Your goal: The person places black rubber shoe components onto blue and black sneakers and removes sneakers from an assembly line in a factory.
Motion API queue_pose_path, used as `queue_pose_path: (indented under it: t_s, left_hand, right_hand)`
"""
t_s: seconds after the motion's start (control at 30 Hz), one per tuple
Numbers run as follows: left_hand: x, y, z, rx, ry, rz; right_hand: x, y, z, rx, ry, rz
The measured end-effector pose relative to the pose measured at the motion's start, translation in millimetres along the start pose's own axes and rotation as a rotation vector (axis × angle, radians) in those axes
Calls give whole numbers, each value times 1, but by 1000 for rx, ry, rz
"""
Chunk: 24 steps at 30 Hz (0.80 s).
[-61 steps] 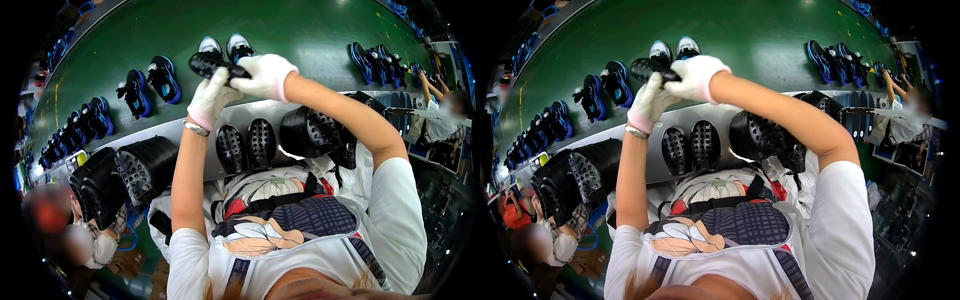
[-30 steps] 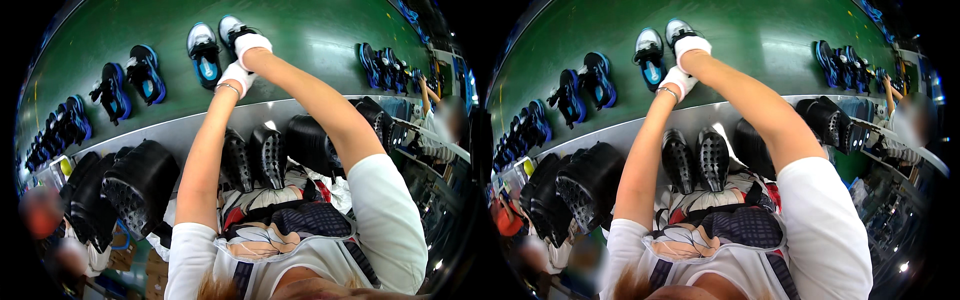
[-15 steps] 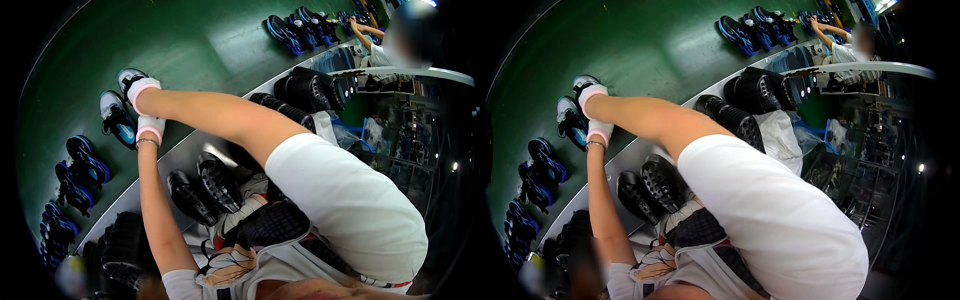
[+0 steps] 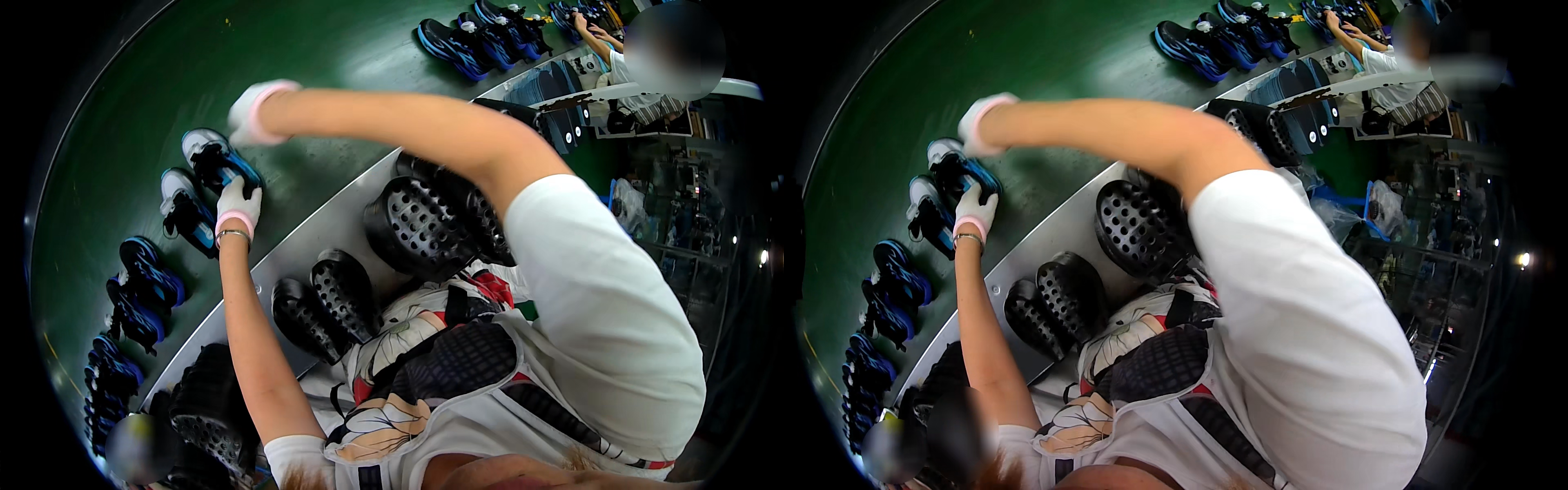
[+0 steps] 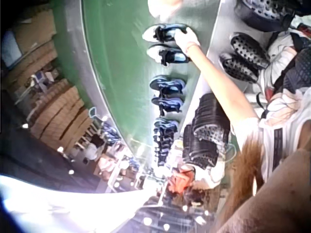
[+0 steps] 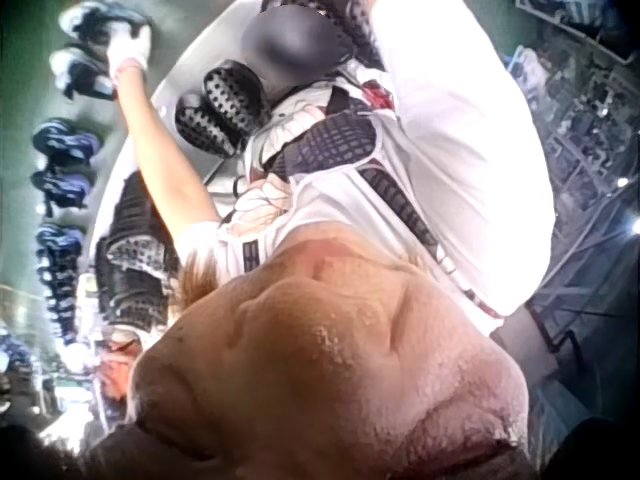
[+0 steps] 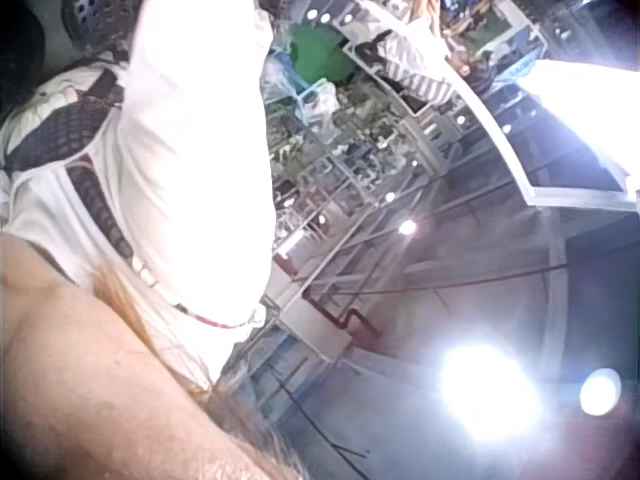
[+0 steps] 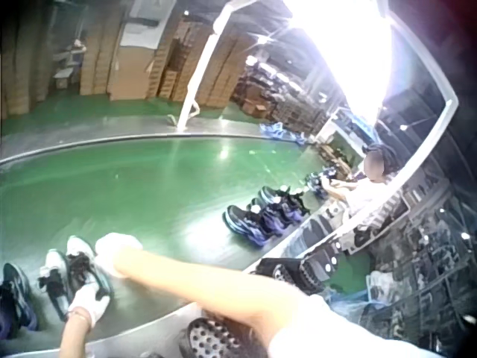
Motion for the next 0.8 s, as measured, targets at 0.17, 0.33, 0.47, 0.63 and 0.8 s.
queue_pose_path:
  t_s: [0.17,0.33,0.47,0.63,0.8]
  left_hand:
    - [-9,7,17,37,46,61]
    - [-12,11,10,81,129,169]
    - [-16,5,28,111,201,134]
    - [-6,3,8,158,217,157]
    - [-15,0,27,107,251,96]
  right_hand:
    - [45,-51,-203,-363,-49,-241]
    - [40,-132,-430,-885,-22,-339]
    - [10,-147,-480,-1036,29,-173]
    - [-18,-133,-514,-1047,45,-86]
    - [-30,-109,-518,-1017,5,-149]
Point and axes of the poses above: each hand's wrist, its own y-axis towards the middle knuckle, its own x-axis out of the back of the hand, z = x × y, the point moved 4 cm from there along y, towards the middle knuckle, and after that the axes turned 3 degrees about y, right-handed, at the moved point
